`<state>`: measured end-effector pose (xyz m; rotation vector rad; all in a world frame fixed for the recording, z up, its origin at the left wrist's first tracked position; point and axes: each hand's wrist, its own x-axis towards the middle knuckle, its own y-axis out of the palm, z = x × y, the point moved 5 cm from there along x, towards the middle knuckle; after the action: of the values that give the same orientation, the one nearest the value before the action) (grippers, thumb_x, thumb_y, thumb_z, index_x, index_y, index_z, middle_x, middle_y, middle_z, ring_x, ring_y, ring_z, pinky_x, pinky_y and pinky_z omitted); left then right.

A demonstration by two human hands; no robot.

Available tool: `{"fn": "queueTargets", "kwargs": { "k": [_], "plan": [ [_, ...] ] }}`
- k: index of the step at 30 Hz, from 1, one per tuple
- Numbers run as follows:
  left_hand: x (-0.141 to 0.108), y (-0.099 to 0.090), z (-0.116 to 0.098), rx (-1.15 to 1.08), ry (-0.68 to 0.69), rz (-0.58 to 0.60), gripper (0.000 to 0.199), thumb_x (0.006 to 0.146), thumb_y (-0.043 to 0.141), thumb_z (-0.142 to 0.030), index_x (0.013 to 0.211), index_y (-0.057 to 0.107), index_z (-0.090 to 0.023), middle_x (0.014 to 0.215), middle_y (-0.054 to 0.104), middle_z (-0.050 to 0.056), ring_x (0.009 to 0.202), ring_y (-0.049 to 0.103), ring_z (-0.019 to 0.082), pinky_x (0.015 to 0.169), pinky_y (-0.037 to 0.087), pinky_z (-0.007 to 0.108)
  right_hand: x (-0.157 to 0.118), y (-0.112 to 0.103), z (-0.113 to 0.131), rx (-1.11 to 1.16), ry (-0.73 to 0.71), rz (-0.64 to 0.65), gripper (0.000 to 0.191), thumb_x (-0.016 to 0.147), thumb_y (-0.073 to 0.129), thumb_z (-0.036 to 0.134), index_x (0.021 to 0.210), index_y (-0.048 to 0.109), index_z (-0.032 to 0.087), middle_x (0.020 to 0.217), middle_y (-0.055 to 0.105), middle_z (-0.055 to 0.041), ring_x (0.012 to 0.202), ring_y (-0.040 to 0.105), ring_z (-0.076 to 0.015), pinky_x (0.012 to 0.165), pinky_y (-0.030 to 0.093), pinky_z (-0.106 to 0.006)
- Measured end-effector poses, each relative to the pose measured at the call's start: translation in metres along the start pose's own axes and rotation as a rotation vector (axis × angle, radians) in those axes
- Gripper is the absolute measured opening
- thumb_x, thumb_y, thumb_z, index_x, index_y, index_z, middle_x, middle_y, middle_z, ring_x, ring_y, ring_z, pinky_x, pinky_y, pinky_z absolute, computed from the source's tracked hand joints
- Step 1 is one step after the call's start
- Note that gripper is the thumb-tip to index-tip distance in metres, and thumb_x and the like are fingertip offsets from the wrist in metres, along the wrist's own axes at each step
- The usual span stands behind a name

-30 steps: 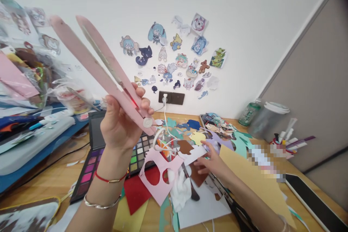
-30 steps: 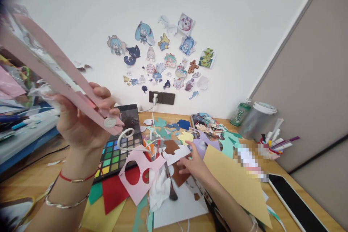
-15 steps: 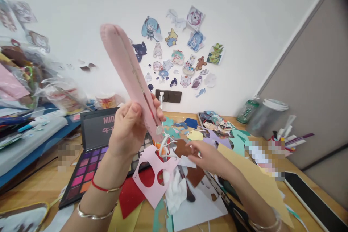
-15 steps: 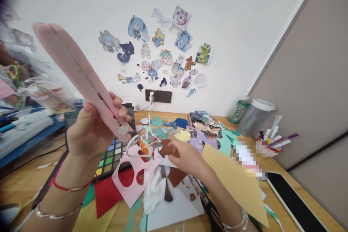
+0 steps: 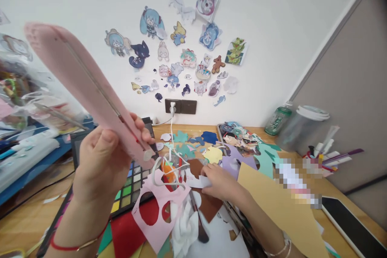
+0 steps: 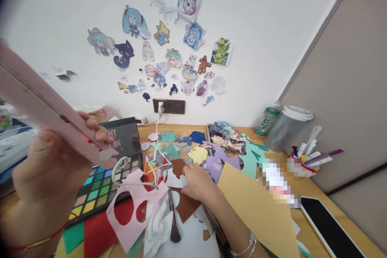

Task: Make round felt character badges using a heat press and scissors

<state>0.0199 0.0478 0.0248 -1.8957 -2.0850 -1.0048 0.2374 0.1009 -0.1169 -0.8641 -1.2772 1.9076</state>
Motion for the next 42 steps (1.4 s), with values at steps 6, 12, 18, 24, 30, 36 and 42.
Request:
{"fn": "queueTargets", "kwargs": {
  "k": [6,12,18,24,30,36,42],
  "plan": [
    [0.002,0.0,0.007,0.072,-0.01,-0.05,0.028,0.069,0.066,-0.048,0.087,0.069,-0.027,0.081,0.056,0.002,0.065,0.051,0.019,0.056,0.054,0.031,0.001,0.001,0.0,0.024,0.015,0.028,0.029,0.067,0.059,0.024,0.095,0.058,0.015,0.101,0.058,-0.0097,0.096,0.051,-0.0251,0.078,0.04,-0.034],
    [0.002,0.004,0.007,0.087,-0.021,-0.046,0.029,0.067,0.068,-0.048,0.085,0.07,-0.026,0.08,0.057,0.002,0.064,0.054,0.017,0.055,0.054,0.028,0.001,0.0,-0.001,0.04,0.021,0.042,0.034,0.068,0.059,0.025,0.1,0.057,0.015,0.103,0.057,-0.01,0.098,0.05,-0.0252,0.08,0.039,-0.034],
    [0.001,0.005,0.005,0.086,0.015,0.062,0.024,0.073,0.067,-0.041,0.089,0.069,-0.024,0.081,0.062,0.003,0.065,0.06,0.018,0.056,0.057,0.03,0.002,0.004,-0.003,0.04,0.013,0.02,0.029,0.068,0.058,0.025,0.096,0.056,0.017,0.101,0.057,-0.0088,0.096,0.051,-0.024,0.077,0.039,-0.033],
    [0.004,0.005,0.005,0.083,0.058,0.093,0.026,0.073,0.068,-0.042,0.091,0.069,-0.023,0.078,0.064,0.003,0.064,0.061,0.019,0.054,0.058,0.031,0.003,0.003,-0.004,0.038,0.031,0.005,0.027,0.065,0.059,0.023,0.09,0.053,0.018,0.095,0.059,-0.0067,0.089,0.053,-0.0227,0.069,0.037,-0.03],
    [0.003,0.004,0.001,0.011,0.058,0.091,0.031,0.072,0.07,-0.041,0.09,0.069,-0.016,0.079,0.065,0.005,0.063,0.063,0.017,0.055,0.057,0.026,0.002,0.001,-0.006,0.055,0.101,0.05,0.031,0.067,0.061,0.027,0.096,0.051,0.019,0.091,0.063,-0.0069,0.083,0.059,-0.0246,0.058,0.032,-0.027],
    [0.001,0.008,-0.004,-0.006,0.067,0.046,0.033,0.069,0.072,-0.042,0.087,0.069,-0.014,0.077,0.063,0.005,0.062,0.062,0.016,0.055,0.056,0.024,-0.001,-0.002,-0.003,0.087,0.103,0.084,0.032,0.067,0.065,0.037,0.093,0.055,0.021,0.095,0.065,-0.0065,0.087,0.059,-0.0255,0.061,0.034,-0.026],
    [-0.001,0.006,-0.01,-0.017,0.092,0.072,0.031,0.073,0.07,-0.04,0.09,0.068,-0.014,0.081,0.062,0.005,0.064,0.062,0.015,0.058,0.055,0.023,0.0,0.001,-0.004,0.108,0.076,0.07,0.025,0.071,0.061,0.033,0.093,0.059,0.022,0.094,0.067,-0.0048,0.087,0.06,-0.0231,0.067,0.038,-0.027]
  ]
}}
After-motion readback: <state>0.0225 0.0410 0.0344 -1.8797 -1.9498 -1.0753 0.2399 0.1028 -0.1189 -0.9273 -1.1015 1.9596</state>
